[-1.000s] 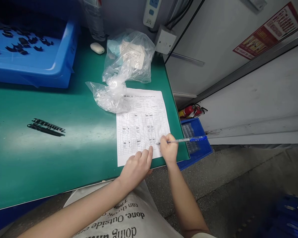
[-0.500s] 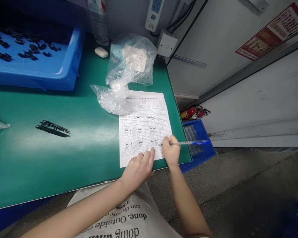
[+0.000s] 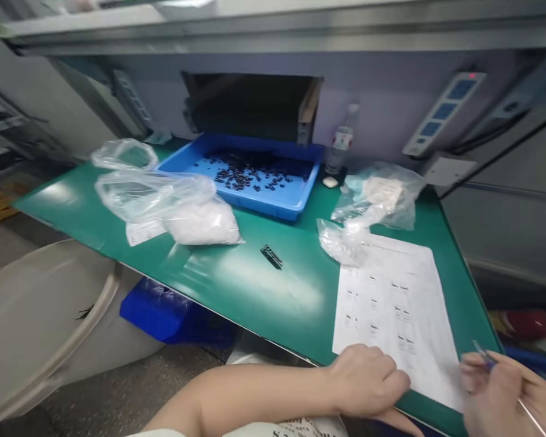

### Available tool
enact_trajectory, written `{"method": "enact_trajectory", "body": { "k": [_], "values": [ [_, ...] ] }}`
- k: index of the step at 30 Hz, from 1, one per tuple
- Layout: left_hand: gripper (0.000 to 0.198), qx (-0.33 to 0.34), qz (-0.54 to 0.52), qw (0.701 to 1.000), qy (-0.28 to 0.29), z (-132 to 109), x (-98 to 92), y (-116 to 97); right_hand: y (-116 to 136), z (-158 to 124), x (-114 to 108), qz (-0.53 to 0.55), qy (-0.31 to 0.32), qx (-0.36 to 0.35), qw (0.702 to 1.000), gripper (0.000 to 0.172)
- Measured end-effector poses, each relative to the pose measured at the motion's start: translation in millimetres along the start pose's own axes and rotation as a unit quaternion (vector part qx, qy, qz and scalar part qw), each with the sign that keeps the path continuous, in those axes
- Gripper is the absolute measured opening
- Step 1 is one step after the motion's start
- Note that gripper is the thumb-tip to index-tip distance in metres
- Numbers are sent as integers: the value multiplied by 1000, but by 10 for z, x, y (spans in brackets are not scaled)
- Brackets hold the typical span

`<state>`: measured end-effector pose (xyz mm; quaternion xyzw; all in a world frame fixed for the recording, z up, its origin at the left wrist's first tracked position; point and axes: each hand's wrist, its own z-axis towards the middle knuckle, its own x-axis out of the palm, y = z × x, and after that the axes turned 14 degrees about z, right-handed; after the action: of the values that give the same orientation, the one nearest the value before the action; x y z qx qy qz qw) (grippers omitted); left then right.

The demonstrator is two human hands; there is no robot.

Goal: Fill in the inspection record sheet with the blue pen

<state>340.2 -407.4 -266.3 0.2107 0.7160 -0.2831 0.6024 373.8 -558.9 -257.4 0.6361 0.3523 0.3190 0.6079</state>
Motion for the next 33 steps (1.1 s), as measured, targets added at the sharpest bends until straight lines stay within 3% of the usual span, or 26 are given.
{"method": "enact_trajectory", "body": {
  "k": [3, 5, 7, 9, 11, 12, 13, 15, 17, 19, 21, 23, 25, 28, 33],
  "values": [
    [57, -92, -179, 979, -20, -129, -148, 24, 136, -36, 131, -131, 69, -174, 974, 23],
    [45, -145, -321, 936, 4, -223, -298, 21, 175, -93, 316, -167, 134, -316, 924, 27],
    [38, -187, -475, 858, 49, -311, -466, 22, 196, -159, 563, -158, 175, -416, 878, 27],
    [39, -232, -634, 736, 49, -403, -638, 41, 232, -191, 825, -139, 196, -471, 849, 27],
    [44, -237, -729, 642, 10, -515, -812, 75, 303, -143, 1044, -121, 198, -463, 855, 29],
    [46, -221, -751, 622, 7, -581, -894, 98, 351, -88, 1124, -107, 184, -439, 873, 33],
    [47, -203, -741, 639, 15, -652, -970, 124, 403, -21, 1179, -89, 162, -401, 897, 38],
    [49, -212, -649, 731, 21, -795, -1083, 194, 504, 96, 1219, -54, 142, -290, 945, 48],
    [49, -267, -490, 829, -29, -918, -1122, 298, 574, 100, 1195, -25, 207, -172, 963, 59],
    [50, -304, -301, 898, -102, -1005, -1087, 431, 605, -67, 1164, 3, 367, -45, 929, 67],
    [52, -283, -100, 943, -146, -1061, -1010, 570, 609, -362, 1170, 32, 509, 68, 857, 65],
    [51, -240, 53, 956, -160, -1110, -934, 691, 609, -682, 1225, 57, 560, 129, 816, 50],
    [49, -217, 123, 954, -165, -1171, -892, 787, 619, -936, 1305, 93, 547, 141, 820, 43],
    [49, -202, 139, 955, -170, -1287, -899, 902, 639, -1143, 1423, 147, 509, 175, 830, 42],
    [46, -180, 70, 966, -169, -1425, -918, 1050, 615, -1288, 1583, 189, 489, 246, 815, 42]
  ]
}}
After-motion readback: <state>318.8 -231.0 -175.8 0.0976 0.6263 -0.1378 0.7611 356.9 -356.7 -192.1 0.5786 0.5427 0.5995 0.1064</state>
